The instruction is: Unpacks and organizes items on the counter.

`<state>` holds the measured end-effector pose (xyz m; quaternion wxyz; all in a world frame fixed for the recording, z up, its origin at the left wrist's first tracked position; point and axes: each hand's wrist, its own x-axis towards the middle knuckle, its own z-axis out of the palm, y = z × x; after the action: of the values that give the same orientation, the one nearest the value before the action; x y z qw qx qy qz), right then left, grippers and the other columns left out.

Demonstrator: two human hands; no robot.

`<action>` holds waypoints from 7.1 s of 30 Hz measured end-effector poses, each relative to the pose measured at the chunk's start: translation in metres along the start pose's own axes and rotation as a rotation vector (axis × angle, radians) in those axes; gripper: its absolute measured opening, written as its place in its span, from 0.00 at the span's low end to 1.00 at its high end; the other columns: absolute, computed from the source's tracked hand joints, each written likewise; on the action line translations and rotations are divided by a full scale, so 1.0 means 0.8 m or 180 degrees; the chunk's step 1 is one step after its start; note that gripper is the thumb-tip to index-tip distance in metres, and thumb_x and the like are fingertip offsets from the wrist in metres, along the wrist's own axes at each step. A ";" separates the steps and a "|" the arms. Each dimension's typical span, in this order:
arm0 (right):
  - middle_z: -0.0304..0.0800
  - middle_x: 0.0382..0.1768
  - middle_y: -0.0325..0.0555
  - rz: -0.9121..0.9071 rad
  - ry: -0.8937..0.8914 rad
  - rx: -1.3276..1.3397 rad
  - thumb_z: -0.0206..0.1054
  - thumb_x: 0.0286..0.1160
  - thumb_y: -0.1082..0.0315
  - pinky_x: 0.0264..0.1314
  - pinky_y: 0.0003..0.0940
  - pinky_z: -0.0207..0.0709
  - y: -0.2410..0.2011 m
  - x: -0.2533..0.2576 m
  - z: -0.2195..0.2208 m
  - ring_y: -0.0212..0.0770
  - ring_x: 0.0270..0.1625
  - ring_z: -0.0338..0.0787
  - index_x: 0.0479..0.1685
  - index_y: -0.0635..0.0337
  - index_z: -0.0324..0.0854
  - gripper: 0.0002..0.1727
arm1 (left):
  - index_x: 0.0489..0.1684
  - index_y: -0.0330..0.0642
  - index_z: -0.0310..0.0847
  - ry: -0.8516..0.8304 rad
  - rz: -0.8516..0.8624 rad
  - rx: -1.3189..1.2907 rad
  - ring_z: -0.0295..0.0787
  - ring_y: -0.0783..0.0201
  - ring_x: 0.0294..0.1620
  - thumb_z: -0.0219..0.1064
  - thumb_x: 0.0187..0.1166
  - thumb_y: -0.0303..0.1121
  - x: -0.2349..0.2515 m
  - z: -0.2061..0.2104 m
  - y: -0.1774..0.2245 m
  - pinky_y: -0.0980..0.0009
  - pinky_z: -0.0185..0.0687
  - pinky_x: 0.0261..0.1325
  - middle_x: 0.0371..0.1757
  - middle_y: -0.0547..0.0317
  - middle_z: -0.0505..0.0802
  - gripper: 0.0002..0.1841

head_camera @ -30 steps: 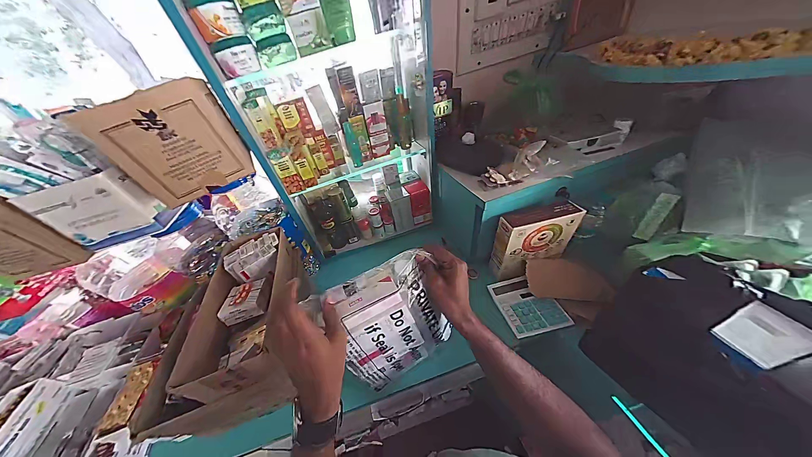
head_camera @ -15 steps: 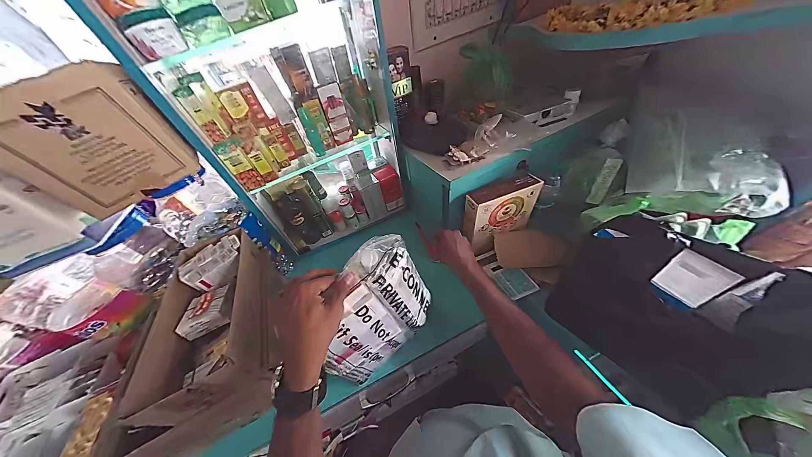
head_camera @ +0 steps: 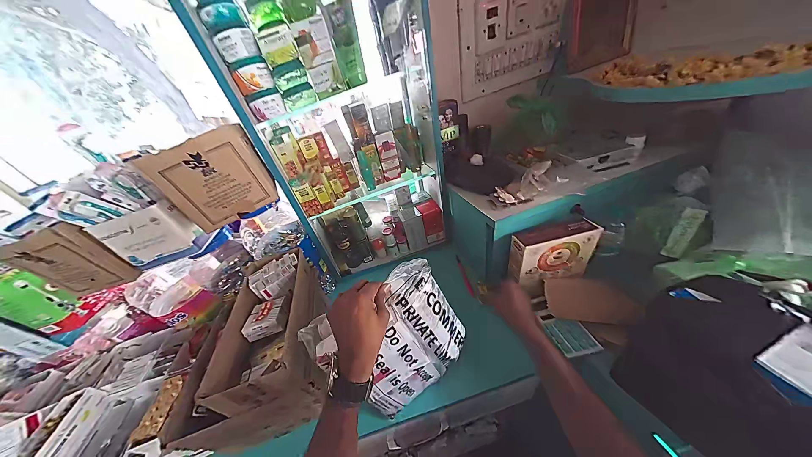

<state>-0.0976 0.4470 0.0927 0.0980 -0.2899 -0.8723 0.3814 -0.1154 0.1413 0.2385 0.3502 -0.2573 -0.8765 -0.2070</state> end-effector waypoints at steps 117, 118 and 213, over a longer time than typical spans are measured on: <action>0.81 0.46 0.50 -0.3274 -0.0262 0.1323 0.57 0.86 0.52 0.60 0.52 0.69 -0.169 -0.149 0.026 0.51 0.55 0.80 0.35 0.55 0.88 0.20 | 0.39 0.39 0.92 -0.1764 0.0577 0.0894 0.93 0.39 0.44 0.64 0.82 0.38 0.080 -0.023 0.016 0.38 0.84 0.48 0.36 0.42 0.94 0.13; 0.82 0.46 0.51 -0.3374 -0.0309 0.1518 0.58 0.85 0.54 0.61 0.52 0.70 -0.165 -0.150 0.026 0.51 0.56 0.81 0.36 0.57 0.89 0.19 | 0.42 0.39 0.92 -0.1855 0.0490 0.0912 0.93 0.38 0.48 0.63 0.83 0.38 0.091 -0.025 0.010 0.37 0.83 0.52 0.39 0.41 0.94 0.14; 0.80 0.31 0.35 -0.4648 -0.3212 0.0797 0.55 0.90 0.53 0.38 0.17 0.72 -0.145 -0.124 -0.116 0.24 0.38 0.80 0.28 0.56 0.83 0.22 | 0.24 0.48 0.83 -0.1914 0.1485 -0.1593 0.77 0.61 0.32 0.51 0.91 0.46 -0.132 -0.177 -0.050 0.65 0.70 0.47 0.21 0.63 0.84 0.23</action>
<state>-0.0305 0.3829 0.2458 -0.0479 0.5523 -0.7307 0.3984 -0.0016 0.0007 0.2500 0.0444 -0.5733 -0.7809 -0.2441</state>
